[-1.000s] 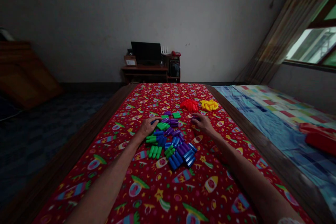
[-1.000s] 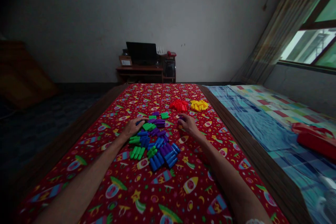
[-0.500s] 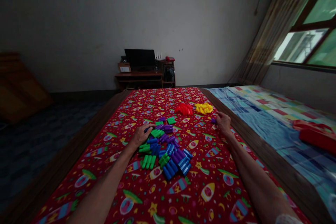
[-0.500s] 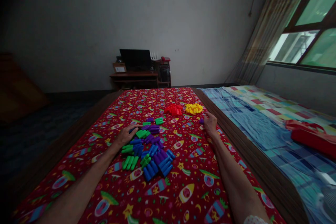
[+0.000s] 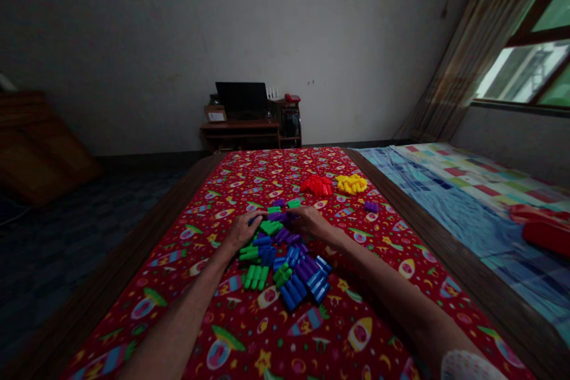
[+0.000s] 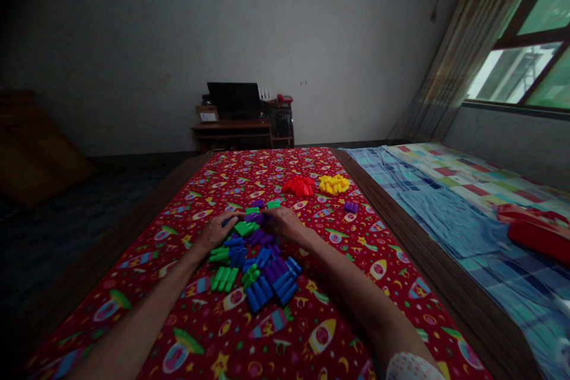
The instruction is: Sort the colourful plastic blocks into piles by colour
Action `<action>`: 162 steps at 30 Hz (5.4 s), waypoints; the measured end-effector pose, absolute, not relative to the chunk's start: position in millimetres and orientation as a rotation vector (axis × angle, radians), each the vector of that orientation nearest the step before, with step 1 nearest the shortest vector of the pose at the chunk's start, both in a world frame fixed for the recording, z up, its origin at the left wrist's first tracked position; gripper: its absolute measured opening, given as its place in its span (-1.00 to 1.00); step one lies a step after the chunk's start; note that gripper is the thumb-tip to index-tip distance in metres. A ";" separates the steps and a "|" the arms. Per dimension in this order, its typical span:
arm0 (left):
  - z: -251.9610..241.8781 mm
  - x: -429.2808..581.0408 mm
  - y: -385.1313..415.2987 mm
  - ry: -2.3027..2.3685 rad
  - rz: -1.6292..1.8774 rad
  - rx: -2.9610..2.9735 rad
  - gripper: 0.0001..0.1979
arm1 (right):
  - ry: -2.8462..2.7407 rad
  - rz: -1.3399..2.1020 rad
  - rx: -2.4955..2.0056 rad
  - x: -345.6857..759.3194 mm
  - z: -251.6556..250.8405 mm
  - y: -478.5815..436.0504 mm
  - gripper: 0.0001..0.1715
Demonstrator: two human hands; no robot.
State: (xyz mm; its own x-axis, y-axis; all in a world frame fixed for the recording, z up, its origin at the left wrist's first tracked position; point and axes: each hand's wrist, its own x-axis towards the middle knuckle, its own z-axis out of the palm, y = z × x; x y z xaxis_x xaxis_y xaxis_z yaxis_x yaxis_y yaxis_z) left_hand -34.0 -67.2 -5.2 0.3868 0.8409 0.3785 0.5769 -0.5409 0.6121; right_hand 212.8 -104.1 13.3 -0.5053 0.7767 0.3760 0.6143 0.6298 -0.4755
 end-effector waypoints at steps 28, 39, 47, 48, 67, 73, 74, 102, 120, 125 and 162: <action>-14.1 -36.7 -59.2 1.230 0.930 2.263 -0.51 | -1.942 0.218 -1.393 286.4 39.8 -123.5 -0.68; -7.4 -35.4 -64.3 1.209 0.948 2.251 -0.54 | -2.419 0.276 -1.099 202.0 12.7 -93.2 -0.57; -8.8 -36.5 -63.0 1.244 0.916 2.245 -0.54 | -2.006 0.072 -1.592 309.5 35.9 -110.2 -0.53; -8.9 -36.5 -62.9 1.247 0.911 2.241 -0.54 | -1.953 0.037 -1.665 322.6 37.4 -111.5 -0.52; -8.7 -35.7 -62.6 1.226 0.917 2.210 -0.50 | -2.302 0.163 -1.287 250.2 46.1 -110.9 -0.69; -5.2 -33.6 -66.0 1.205 0.971 2.130 -0.42 | -2.542 0.320 -0.887 175.2 30.4 -82.6 -0.57; -4.7 -32.9 -66.1 1.201 0.982 2.122 -0.41 | -2.568 0.311 -0.916 171.6 27.3 -79.7 -0.57; 3.9 -30.8 -72.0 1.106 0.913 2.173 -0.39 | -2.172 0.225 -1.311 294.4 36.2 -132.7 -0.77; 0.3 -19.3 -80.2 1.019 0.857 2.367 -0.54 | -1.907 -0.114 -1.941 338.7 56.4 -123.3 -0.72; -6.9 -22.0 -75.5 1.022 0.863 2.383 -0.54 | -1.839 -0.127 -2.253 383.1 63.2 -133.9 -0.64; -22.0 -36.4 -52.0 1.345 1.250 2.301 -0.66 | -2.033 -0.274 -1.656 316.7 34.0 -138.6 -0.84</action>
State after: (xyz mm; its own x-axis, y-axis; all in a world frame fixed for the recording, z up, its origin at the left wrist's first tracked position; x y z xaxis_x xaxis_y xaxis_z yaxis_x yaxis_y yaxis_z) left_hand -36.4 -52.0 -22.0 0.2297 0.7907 0.5674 0.6238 -0.5671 0.5378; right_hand 316.7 -138.6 34.0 -0.1352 0.8579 0.4957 0.9586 0.2398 -0.1537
